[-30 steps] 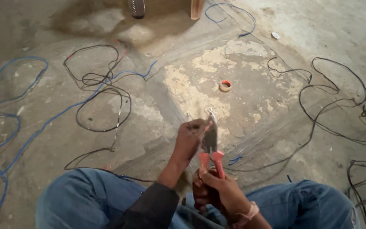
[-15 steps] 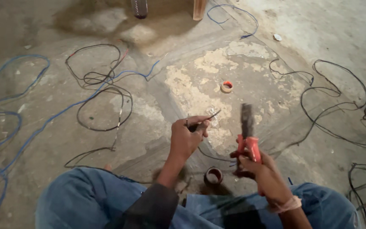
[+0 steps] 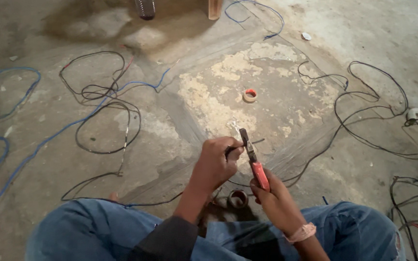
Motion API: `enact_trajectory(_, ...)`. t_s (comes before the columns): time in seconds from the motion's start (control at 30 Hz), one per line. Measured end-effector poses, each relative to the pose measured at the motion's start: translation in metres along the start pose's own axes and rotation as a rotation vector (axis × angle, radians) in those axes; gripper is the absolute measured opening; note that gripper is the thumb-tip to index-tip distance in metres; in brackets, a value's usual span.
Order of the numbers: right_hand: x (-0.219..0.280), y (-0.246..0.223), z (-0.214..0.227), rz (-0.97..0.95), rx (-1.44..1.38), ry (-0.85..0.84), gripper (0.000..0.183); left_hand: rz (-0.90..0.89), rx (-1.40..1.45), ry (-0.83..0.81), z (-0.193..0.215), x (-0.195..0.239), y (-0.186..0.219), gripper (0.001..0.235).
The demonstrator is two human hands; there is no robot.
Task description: The person strips the insulation from two black wires using pliers, twists the exposed copper strands together, and then wraps the connection with blue electrical tape. The person repeats this process for a second wire pair.
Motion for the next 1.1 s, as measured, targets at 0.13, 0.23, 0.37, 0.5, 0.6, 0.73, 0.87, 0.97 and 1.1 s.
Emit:
enact_trajectory(0.13,0.005,-0.013,0.004,0.062,0.209,0.126,0.040,-0.095,-0.047,-0.025,-0.005,-0.001,0.005,0.006)
enact_trajectory(0.23,0.013,-0.032,0.003,0.291,0.413,0.239,0.045,-0.088,-0.088,-0.028,-0.002,-0.001,0.008,0.005)
enact_trajectory(0.37,0.023,-0.051,0.001,0.478,0.566,0.357,0.040,-0.076,-0.083,-0.019,0.000,-0.001,0.015,0.007)
enact_trajectory(0.5,0.026,-0.058,0.003,0.389,0.694,0.417,0.042,0.005,0.027,0.045,0.000,-0.003,0.016,0.007)
enact_trajectory(0.6,0.029,-0.067,0.001,0.418,0.698,0.444,0.051,0.042,0.067,0.095,-0.001,-0.002,0.013,0.009)
enact_trajectory(0.73,0.033,-0.076,-0.003,0.493,0.700,0.489,0.052,0.067,0.141,0.124,-0.007,-0.001,0.005,0.010)
enact_trajectory(0.87,0.036,-0.082,-0.007,0.527,0.693,0.531,0.062,0.127,0.247,0.121,-0.011,0.000,-0.002,0.011)
enact_trajectory(0.97,0.038,-0.083,-0.006,0.519,0.696,0.551,0.063,0.194,0.310,0.101,-0.012,0.000,-0.005,0.010)
enact_trajectory(1.1,0.037,-0.077,-0.002,0.508,0.709,0.533,0.056,0.106,0.146,0.069,-0.006,-0.002,0.007,0.011)
Point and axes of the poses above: each hand's wrist, its own x-axis away from the middle knuckle, its own z-axis out of the back of the hand, y = z × x, the point moved 5 cm from there along -x, towards the middle knuckle, and after that the axes turned 3 degrees about -z, right-handed, at the moved point
